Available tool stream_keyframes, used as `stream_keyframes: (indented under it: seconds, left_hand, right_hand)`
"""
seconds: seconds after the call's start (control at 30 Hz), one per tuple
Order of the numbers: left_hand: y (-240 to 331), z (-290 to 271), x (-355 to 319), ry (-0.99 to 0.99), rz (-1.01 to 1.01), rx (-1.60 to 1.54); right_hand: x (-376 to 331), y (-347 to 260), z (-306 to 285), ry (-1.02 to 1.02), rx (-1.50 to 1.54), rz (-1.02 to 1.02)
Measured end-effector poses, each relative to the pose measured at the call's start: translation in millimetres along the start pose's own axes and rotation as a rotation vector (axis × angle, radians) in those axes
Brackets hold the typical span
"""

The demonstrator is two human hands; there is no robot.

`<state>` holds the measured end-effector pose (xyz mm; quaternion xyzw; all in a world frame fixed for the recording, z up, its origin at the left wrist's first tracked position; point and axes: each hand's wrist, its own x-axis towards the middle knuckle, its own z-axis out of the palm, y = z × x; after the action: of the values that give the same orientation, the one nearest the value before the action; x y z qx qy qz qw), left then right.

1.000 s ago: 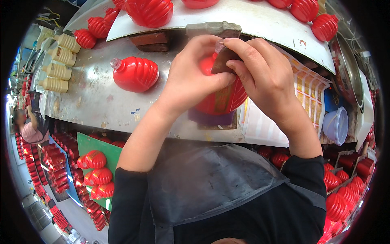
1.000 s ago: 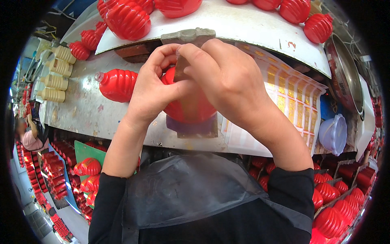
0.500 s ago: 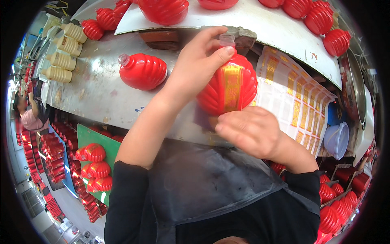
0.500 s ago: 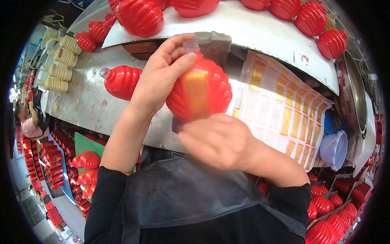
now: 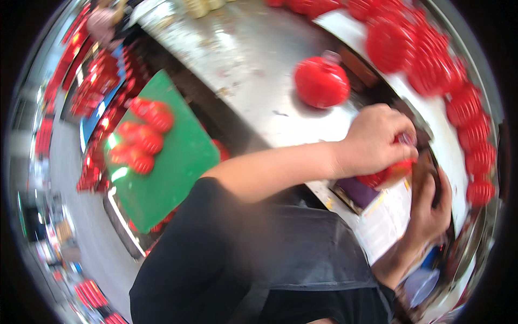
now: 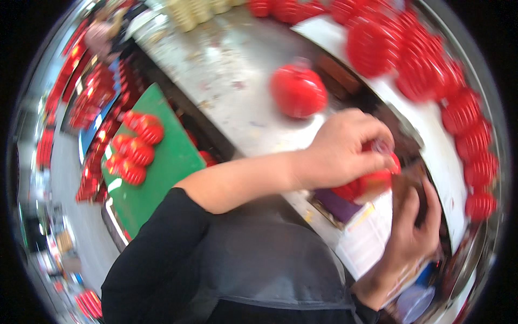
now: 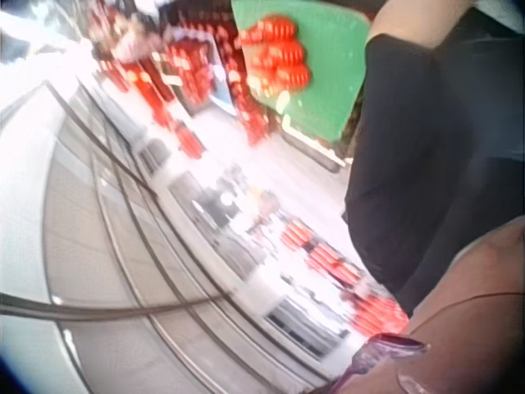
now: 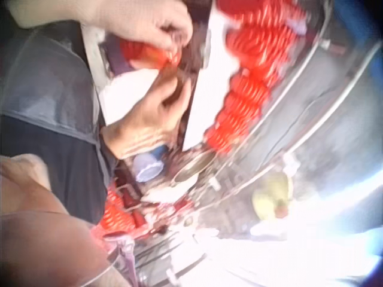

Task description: The person repeatedly picks up red plastic bottles, applies a rectangular label to each bottle's body, smooths the label, and places the labeled bottle aside. The process is repeated for multiple bottles in a continuous sequence.

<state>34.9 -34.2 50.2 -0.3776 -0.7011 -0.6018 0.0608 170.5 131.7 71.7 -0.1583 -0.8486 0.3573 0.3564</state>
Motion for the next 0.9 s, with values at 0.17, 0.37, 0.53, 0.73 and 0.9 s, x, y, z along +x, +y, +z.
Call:
stream_keyframes:
  seconds: [0.17,0.37,0.53,0.73,0.9]
  left_hand:
    - [6.6,-76.1,-59.4,0.162,0.131,-0.038]
    - [25.2,-212.5,-206.7,0.434,-0.289,0.365]
    - [40.6,-295.5,-344.0,1.101,-0.665,0.424]
    - [49.8,-368.7,-475.4,1.515,-1.087,1.088]
    - [35.6,-410.8,-536.0,1.368,-1.324,1.306]
  right_hand:
    - [6.8,13.2,16.1,-0.146,0.004,-0.114]
    - [46.5,6.6,71.5,-0.471,0.721,0.232]
    - [75.3,38.9,102.0,-0.726,0.787,0.433]
    - [95.7,25.6,118.4,-0.724,0.596,0.627]
    - [94.4,-24.7,134.2,-0.763,0.236,0.154]
